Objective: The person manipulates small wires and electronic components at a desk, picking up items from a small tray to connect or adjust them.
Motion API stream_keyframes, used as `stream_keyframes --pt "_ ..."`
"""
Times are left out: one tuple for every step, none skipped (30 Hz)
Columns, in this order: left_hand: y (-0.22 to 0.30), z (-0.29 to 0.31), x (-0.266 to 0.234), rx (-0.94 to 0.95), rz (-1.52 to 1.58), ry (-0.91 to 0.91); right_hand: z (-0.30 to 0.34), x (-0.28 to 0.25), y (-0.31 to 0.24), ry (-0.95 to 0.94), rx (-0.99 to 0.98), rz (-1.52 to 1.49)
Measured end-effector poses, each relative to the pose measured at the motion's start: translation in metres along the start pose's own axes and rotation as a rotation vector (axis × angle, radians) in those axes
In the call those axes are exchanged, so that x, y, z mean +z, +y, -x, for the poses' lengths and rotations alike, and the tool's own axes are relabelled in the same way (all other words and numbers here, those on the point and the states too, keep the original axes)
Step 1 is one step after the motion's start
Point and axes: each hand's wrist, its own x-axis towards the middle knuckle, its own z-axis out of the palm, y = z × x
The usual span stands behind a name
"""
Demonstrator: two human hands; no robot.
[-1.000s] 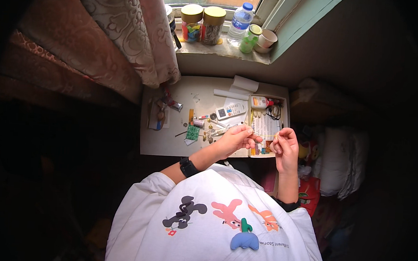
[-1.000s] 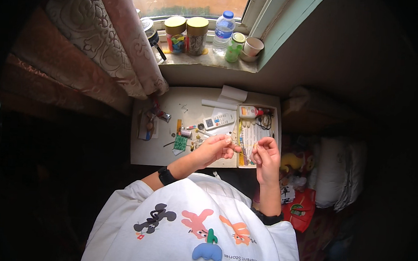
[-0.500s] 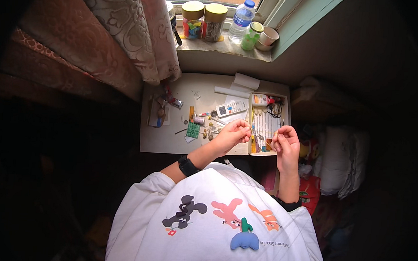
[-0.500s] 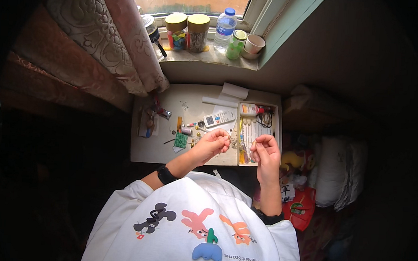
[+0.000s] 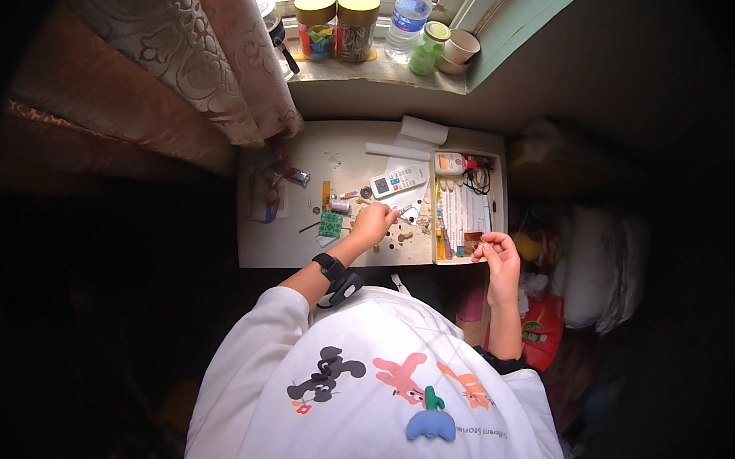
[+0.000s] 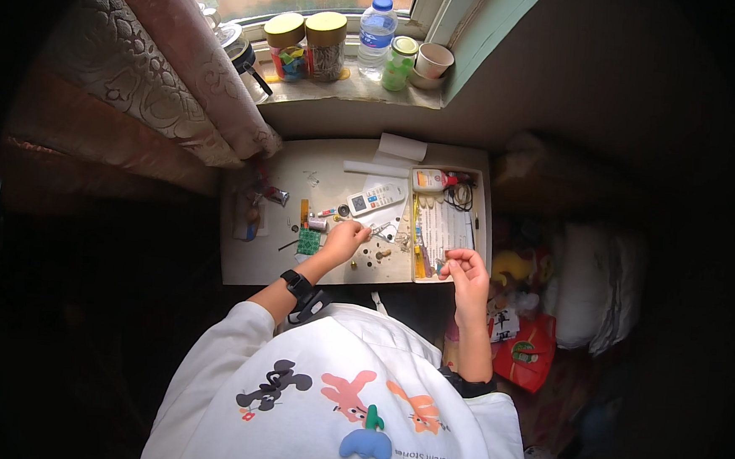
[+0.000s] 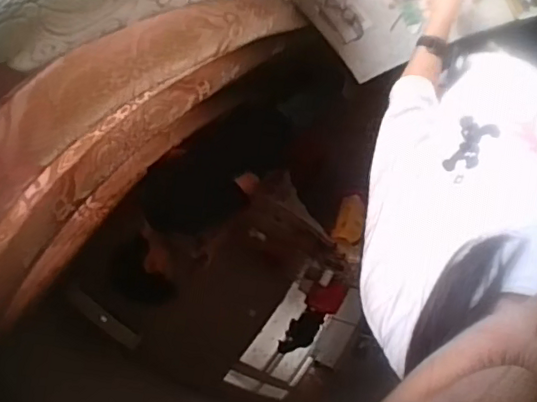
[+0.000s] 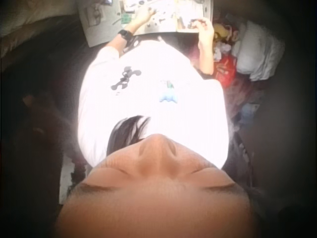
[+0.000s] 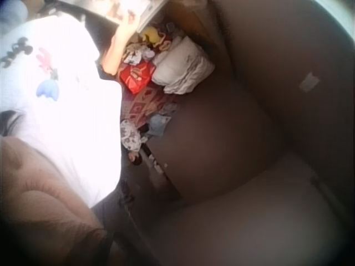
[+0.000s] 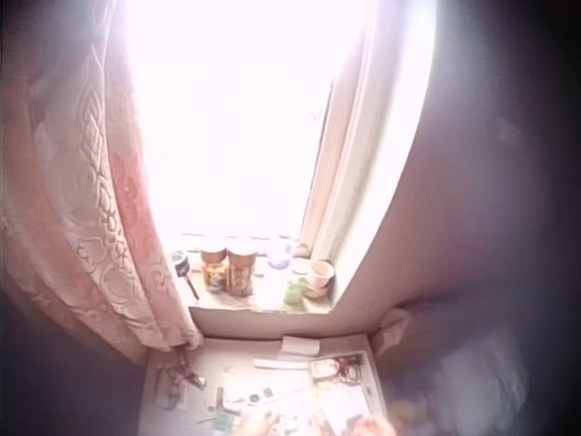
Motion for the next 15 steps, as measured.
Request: stream_keyframes --pt "-0.004 -0.004 0.016 0.165 -0.069 0.096 0.007 -0.002 0.002 0.034 0.04 -0.015" --pt "-0.003 -0.007 0.025 0.329 -0.137 0.193 0.011 -0.004 0.004 0.041 0.043 -0.015" --pt "-0.003 -0.013 0.031 0.285 -0.122 0.127 0.014 -0.007 0.005 0.056 0.066 -0.016" --pt "-0.001 -0.02 0.038 0.286 -0.12 0.118 0.017 -0.01 0.006 0.071 0.088 -0.017" --pt "0.0 -0.029 0.049 0.324 -0.201 0.155 0.02 -0.012 0.009 0.09 0.104 -0.034" --pt "-0.001 -0.038 0.061 0.363 -0.281 0.189 0.025 -0.015 0.009 0.096 0.108 -0.032" --pt "-0.009 -0.05 0.076 0.422 -0.339 0.32 0.03 -0.018 0.01 0.109 0.126 -0.027" --pt "-0.005 -0.054 0.08 0.428 -0.336 0.307 0.033 -0.022 0.011 0.129 0.145 -0.025" --pt "-0.002 -0.057 0.085 0.421 -0.374 0.306 0.032 -0.027 0.015 0.139 0.141 -0.031" --pt "0.001 -0.06 0.088 0.413 -0.412 0.307 0.033 -0.032 0.016 0.15 0.144 -0.032" --pt "-0.004 -0.066 0.094 0.439 -0.446 0.345 0.038 -0.035 0.017 0.169 0.165 -0.03" --pt "-0.01 -0.069 0.098 0.44 -0.445 0.338 0.043 -0.038 0.018 0.187 0.185 -0.03" --pt "-0.018 -0.071 0.101 0.438 -0.476 0.332 0.048 -0.039 0.015 0.218 0.24 -0.045" --pt "-0.015 -0.071 0.103 0.446 -0.504 0.321 0.051 -0.043 0.016 0.233 0.241 -0.046" --pt "-0.007 -0.07 0.103 0.417 -0.533 0.267 0.052 -0.045 0.017 0.246 0.228 -0.05"
